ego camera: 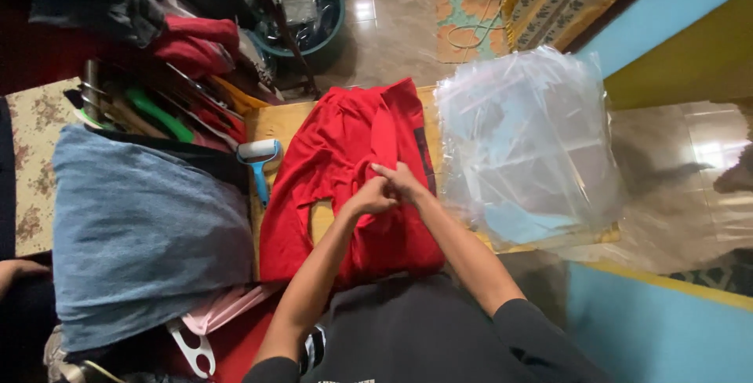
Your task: The person folds a red hoodie on a wooden table, smoothing the fabric and aligning the edges. They then place the folded hoodie into a clear plastic bag, adjusting the bag to enclose the garment.
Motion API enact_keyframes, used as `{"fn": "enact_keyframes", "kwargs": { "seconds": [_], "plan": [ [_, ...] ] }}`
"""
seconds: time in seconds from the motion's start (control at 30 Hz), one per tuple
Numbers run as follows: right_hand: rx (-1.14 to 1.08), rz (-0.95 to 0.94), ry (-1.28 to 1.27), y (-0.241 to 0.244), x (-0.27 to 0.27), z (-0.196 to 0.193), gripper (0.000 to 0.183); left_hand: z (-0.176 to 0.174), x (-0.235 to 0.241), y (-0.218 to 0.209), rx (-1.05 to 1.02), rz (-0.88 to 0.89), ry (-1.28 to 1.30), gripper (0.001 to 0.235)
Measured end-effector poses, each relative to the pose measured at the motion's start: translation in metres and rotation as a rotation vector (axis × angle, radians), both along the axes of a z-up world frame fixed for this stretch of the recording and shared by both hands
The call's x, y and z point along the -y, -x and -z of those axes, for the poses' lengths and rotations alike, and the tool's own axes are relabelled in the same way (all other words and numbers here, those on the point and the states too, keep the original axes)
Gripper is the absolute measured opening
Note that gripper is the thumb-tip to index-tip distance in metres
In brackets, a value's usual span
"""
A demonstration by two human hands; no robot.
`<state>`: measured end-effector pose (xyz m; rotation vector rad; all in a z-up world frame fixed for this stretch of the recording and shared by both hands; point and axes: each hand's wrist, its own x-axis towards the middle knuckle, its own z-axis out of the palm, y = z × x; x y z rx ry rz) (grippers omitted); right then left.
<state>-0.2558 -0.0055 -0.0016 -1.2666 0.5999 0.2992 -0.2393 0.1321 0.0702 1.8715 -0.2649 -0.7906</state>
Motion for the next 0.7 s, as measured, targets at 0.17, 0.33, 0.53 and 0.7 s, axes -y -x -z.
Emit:
{"fn": "enact_keyframes", "kwargs": {
  "seconds": [0.17, 0.33, 0.53, 0.7],
  "plan": [
    [-0.093, -0.055, 0.532, 0.0, 0.082, 0.047, 0.032, 0.019, 0.031, -0.029, -0.173, 0.158, 0.17, 0.024],
    [0.149, -0.085, 0.531, 0.026, 0.084, -0.037, 0.054, 0.051, 0.048, -0.104, 0.179, -0.278, -0.27, 0.041],
    [0.079, -0.057, 0.46, 0.049, 0.055, -0.08, 0.067, -0.01, 0.072, -0.116, 0.292, -0.114, -0.35, 0.064],
    [-0.288, -0.327, 0.785, 0.089, 0.048, -0.012, 0.076, 0.029, 0.084, -0.156, 0.482, 0.218, -0.665, 0.081]
  ]
}}
